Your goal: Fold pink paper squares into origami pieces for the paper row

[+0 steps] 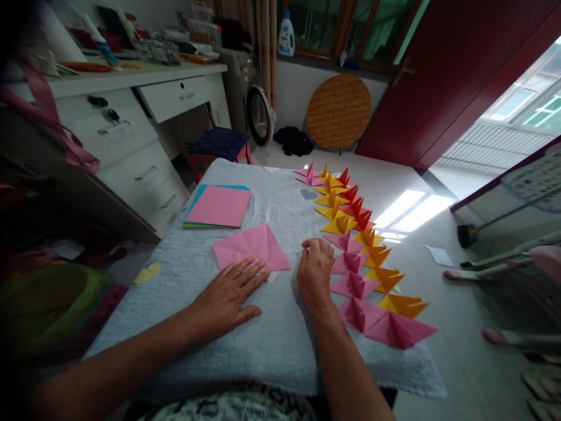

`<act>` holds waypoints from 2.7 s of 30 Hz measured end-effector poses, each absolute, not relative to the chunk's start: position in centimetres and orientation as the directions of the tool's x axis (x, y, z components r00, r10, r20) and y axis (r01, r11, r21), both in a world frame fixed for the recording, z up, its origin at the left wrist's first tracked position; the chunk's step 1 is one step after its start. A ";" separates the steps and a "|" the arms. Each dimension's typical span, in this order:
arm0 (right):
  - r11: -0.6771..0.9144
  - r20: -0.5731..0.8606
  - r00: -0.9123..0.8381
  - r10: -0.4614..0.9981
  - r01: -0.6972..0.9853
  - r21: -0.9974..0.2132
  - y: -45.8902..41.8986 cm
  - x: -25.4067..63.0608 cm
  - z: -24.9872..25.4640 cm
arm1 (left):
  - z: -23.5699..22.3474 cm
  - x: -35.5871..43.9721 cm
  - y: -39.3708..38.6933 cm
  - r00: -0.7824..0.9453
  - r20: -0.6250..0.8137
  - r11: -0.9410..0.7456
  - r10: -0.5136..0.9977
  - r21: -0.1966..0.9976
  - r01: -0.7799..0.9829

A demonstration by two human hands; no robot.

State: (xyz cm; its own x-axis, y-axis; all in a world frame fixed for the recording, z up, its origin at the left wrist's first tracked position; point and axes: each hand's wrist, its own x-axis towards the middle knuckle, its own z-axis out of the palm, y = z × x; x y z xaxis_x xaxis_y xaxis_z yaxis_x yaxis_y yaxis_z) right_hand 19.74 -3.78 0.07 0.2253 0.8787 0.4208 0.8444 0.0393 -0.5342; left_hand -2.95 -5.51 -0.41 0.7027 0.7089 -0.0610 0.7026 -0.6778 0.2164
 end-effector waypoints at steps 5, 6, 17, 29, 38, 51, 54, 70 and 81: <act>0.253 0.401 0.106 0.910 0.624 -0.739 -4.6 19.0 1.3 | -0.3 -3.0 -5.6 0.702 -0.043 -0.679 0.711 0.221 0.701; 0.263 0.368 0.053 0.928 0.605 -0.751 -4.7 18.8 1.4 | -0.3 -3.0 -5.6 0.702 -0.043 -0.678 0.711 0.221 0.701; 0.150 0.145 -0.089 0.986 0.851 -0.504 -4.7 19.6 0.4 | -0.6 -3.1 -5.7 0.675 -0.072 -0.652 0.734 0.205 0.730; 0.129 0.099 -0.090 0.991 0.846 -0.517 -4.5 19.5 0.4 | -0.5 -3.0 -5.7 0.680 -0.069 -0.655 0.730 0.213 0.725; 0.203 0.140 -0.151 0.979 0.813 -0.545 -4.4 19.6 0.2 | -0.3 -2.9 -5.6 0.729 -0.091 -0.708 0.679 0.182 0.682; 0.205 0.105 -0.176 0.979 0.810 -0.549 -4.0 19.1 0.6 | -0.7 -2.9 -5.6 0.718 -0.086 -0.698 0.691 0.180 0.693; 0.212 0.099 -0.189 0.977 0.798 -0.565 -4.0 19.2 0.7 | -0.6 -2.9 -5.6 0.719 -0.084 -0.697 0.690 0.187 0.692; 0.132 0.045 -0.126 0.991 0.875 -0.466 -3.6 18.3 0.8 | -0.8 -3.0 -5.5 0.710 -0.064 -0.687 0.701 0.204 0.698; 0.129 0.072 -0.109 0.991 0.906 -0.403 -3.6 18.2 0.5 | -1.0 -3.0 -5.5 0.701 -0.071 -0.678 0.709 0.204 0.706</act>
State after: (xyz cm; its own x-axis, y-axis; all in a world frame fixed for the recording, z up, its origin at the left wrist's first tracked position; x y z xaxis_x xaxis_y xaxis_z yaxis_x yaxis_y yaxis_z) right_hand 18.22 -3.64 0.48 -0.1095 0.9914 0.0720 0.9061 0.1293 -0.4028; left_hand -3.02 -5.55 -1.04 0.7015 0.7092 -0.0707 0.7061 -0.6781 0.2041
